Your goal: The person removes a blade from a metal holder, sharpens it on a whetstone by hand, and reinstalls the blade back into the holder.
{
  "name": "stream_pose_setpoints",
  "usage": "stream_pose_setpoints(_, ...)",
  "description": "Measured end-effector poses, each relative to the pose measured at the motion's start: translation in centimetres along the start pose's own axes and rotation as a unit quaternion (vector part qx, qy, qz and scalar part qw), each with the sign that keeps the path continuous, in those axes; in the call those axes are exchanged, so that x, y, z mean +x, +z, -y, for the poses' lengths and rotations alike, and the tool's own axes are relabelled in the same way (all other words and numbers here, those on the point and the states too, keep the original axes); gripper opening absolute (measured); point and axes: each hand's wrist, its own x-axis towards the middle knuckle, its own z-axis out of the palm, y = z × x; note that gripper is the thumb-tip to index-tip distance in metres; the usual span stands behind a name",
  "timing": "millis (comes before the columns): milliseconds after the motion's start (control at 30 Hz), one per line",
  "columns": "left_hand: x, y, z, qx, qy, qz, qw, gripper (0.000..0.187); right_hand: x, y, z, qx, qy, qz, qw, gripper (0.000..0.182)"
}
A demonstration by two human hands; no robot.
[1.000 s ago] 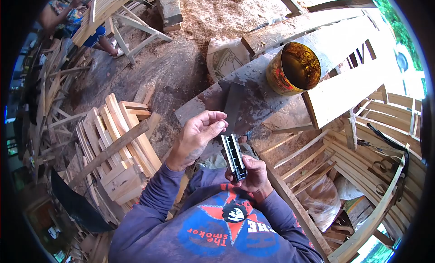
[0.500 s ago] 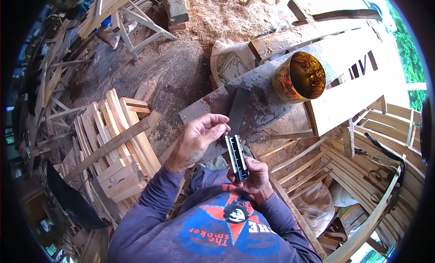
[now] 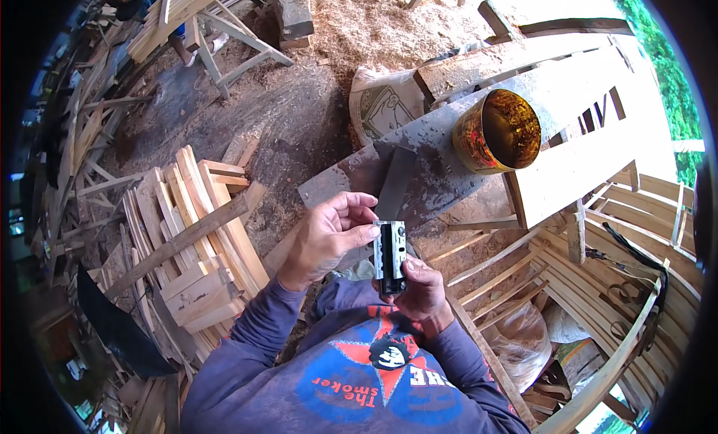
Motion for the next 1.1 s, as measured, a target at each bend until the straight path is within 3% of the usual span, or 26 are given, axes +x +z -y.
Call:
stream_pose_setpoints(67, 0.5, -0.2, 0.6, -0.002, 0.005, -0.004, 1.000, 0.045, 0.0, 0.2, 0.1, -0.044, -0.008, 0.013, 0.999, 0.051)
stream_pose_setpoints(200, 1.1, 0.0, 0.7, 0.012, 0.005, -0.009, 1.000, 0.047, 0.0, 0.4, 0.1, -0.133, -0.061, -0.069, 0.987, 0.064)
stream_pose_setpoints(467, 4.5, 0.5, 3.5, -0.030, -0.009, 0.034, 0.999, 0.051, 1.1, -1.3, 1.5, -0.189, -0.149, -0.111, 0.964, 0.044)
stream_pose_setpoints(500, 4.8, 0.6, 4.0, -0.018, 0.023, -0.001, 1.000, 0.052, 1.6, -1.8, 2.0, -0.265, -0.175, -0.141, 0.938, 0.043)
stream_pose_setpoints(533, 5.1, 0.5, 4.5, -0.006, 0.055, -0.036, 0.998, 0.054, 2.0, -2.3, 2.4, -0.337, -0.198, -0.171, 0.904, 0.043)
stream_pose_setpoints(567, 5.8, 0.0, 5.5, 0.064, 0.089, -0.082, 0.991, 0.050, 2.3, -2.7, 2.7, -0.447, -0.233, -0.225, 0.834, 0.037)
stream_pose_setpoints(600, 6.0, -0.3, 5.7, 0.066, 0.089, -0.080, 0.991, 0.050, 3.1, -3.0, 3.3, -0.445, -0.235, -0.226, 0.834, 0.037)
stream_pose_setpoints(633, 6.1, -0.6, 5.8, 0.150, 0.122, -0.118, 0.974, 0.047, 3.9, -3.4, 3.9, -0.618, -0.315, -0.214, 0.688, 0.036)
stream_pose_setpoints(667, 6.1, -0.7, 5.8, 0.233, 0.154, -0.156, 0.948, 0.043, 4.6, -3.8, 4.5, -0.755, -0.376, -0.190, 0.503, 0.037)
stream_pose_setpoints(700, 5.7, 0.0, 4.6, 0.290, 0.156, -0.162, 0.930, 0.038, 5.1, -3.7, 5.0, -0.798, -0.374, -0.172, 0.440, 0.044)
stream_pose_setpoints(733, 6.0, 0.0, 5.0, 0.291, 0.157, -0.162, 0.930, 0.038, 5.6, -3.9, 5.1, -0.797, -0.376, -0.172, 0.440, 0.044)
stream_pose_setpoints(800, 7.1, -0.6, 6.5, 0.447, 0.324, -0.105, 0.827, 0.043, 6.6, -5.1, 5.1, -0.887, -0.335, -0.141, 0.285, 0.046)
stream_pose_setpoints(933, 7.6, -1.5, 8.7, 0.577, 0.313, 0.011, 0.755, 0.061, 6.8, -6.8, 4.4, -0.894, -0.315, -0.142, 0.286, 0.050)
stream_pose_setpoints(1100, 9.6, -3.0, 9.2, 0.634, 0.311, 0.084, 0.703, 0.058, 6.9, -7.0, 4.0, -0.868, -0.305, -0.154, 0.359, 0.048)
